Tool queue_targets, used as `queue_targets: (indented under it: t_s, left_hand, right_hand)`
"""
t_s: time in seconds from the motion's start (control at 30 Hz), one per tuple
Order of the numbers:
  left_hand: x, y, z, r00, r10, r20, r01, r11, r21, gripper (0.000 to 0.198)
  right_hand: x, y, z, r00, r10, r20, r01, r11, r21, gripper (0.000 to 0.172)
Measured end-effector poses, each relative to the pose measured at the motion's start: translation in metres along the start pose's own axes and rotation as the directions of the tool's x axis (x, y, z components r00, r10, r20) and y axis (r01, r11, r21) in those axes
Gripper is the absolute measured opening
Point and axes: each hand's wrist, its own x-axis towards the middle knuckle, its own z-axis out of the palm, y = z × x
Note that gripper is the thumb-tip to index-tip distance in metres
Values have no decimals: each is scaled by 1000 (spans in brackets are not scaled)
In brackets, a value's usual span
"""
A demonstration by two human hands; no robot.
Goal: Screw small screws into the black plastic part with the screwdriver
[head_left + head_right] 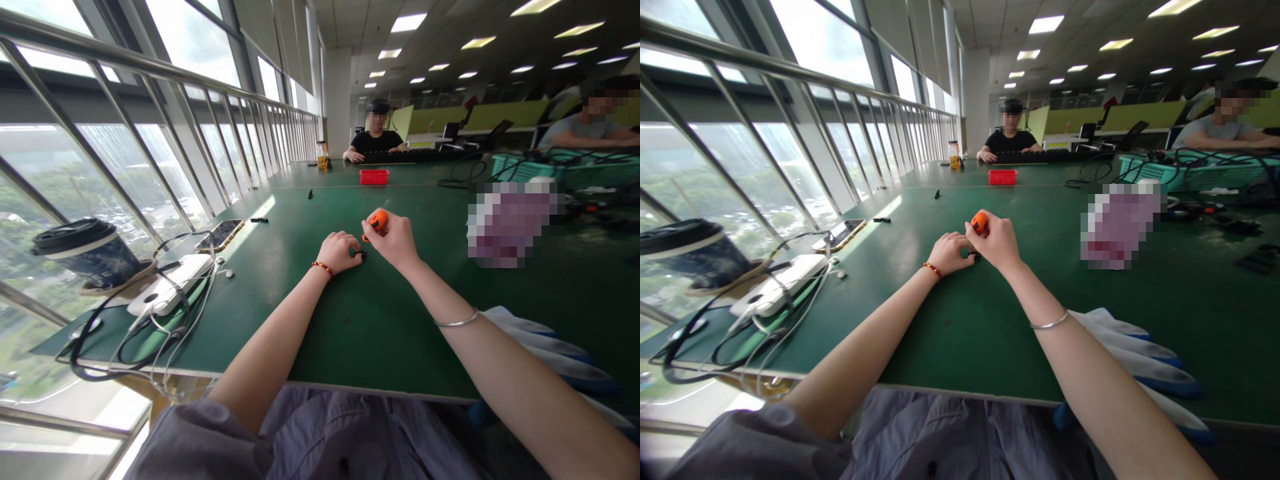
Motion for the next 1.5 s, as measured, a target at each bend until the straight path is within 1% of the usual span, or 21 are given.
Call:
queue_targets:
  t_s: [0.43,0.53,0.63,0.7,0.77,0.8,0.83,0.87,0.9,0.93,0.97,1.0,1.07,1.13,1.17,1.23,1.27,1.33,1.4,1.47,1.5]
  left_hand:
    - [0,0,0,1000,-5,7,5,1000,3,13]
    - [0,0,0,1000,3,4,-3,1000,15,13]
    - [0,-1,0,1000,9,8,-9,1000,21,13]
    - [0,-2,0,1000,3,8,-3,1000,10,12]
    - [0,-2,1,1000,-11,3,11,1000,-9,12]
    - [1,-2,2,1000,-19,0,19,1000,-18,11]
    - [1,-3,2,1000,-25,-2,25,999,-25,11]
    - [1,-3,2,1000,-29,-4,29,999,-31,11]
    - [1,-3,2,999,-32,-5,32,999,-34,11]
    - [1,-3,2,999,-34,-6,34,999,-35,11]
    - [1,-2,2,999,-36,-7,36,999,-37,11]
    - [1,-2,2,999,-38,-7,38,999,-38,11]
    - [1,-2,2,999,-42,-5,42,998,-39,12]
    - [2,-3,2,999,-42,0,42,998,-40,13]
    - [2,-3,2,999,-41,3,41,998,-40,13]
    - [2,-3,2,999,-37,7,37,999,-38,13]
    - [2,-3,2,999,-35,9,36,999,-37,13]
    - [2,-3,2,999,-34,11,34,999,-35,13]
    - [2,-3,2,999,-32,10,32,999,-33,13]
    - [3,-3,2,999,-31,9,31,999,-29,13]
    - [3,-3,2,1000,-30,9,30,999,-27,14]
  right_hand:
    - [-1,0,1,1000,0,-3,0,1000,-5,24]
    - [-1,-1,1,1000,23,-9,-23,1000,-11,28]
    - [1,-5,3,997,80,-24,-81,995,-59,35]
    - [6,-8,4,994,105,-40,-109,986,-124,29]
    - [14,-14,3,992,115,-53,-124,969,-213,14]
    - [19,-17,2,991,120,-50,-129,957,-261,13]
    - [24,-20,1,992,121,-36,-126,942,-311,17]
    - [29,-24,-1,994,105,5,-96,929,-357,18]
    - [34,-27,-3,994,93,63,-60,915,-399,14]
    - [39,-30,-5,988,106,114,-45,898,-438,9]
    - [44,-33,-7,979,131,154,-45,883,-467,9]
    - [48,-34,-9,971,155,185,-46,871,-489,13]
    - [54,-35,-12,961,169,217,-38,863,-503,27]
    - [57,-33,-14,962,152,228,-21,871,-491,34]
    - [57,-31,-14,963,146,226,-19,875,-485,31]
    - [57,-28,-15,965,158,210,-38,874,-484,14]
    - [56,-26,-16,964,170,203,-52,872,-486,11]
    - [54,-24,-16,959,193,209,-68,868,-491,18]
    - [53,-24,-16,957,197,214,-67,865,-497,17]
    - [51,-24,-15,961,188,202,-60,858,-509,26]
    - [51,-24,-15,964,181,196,-57,856,-513,28]
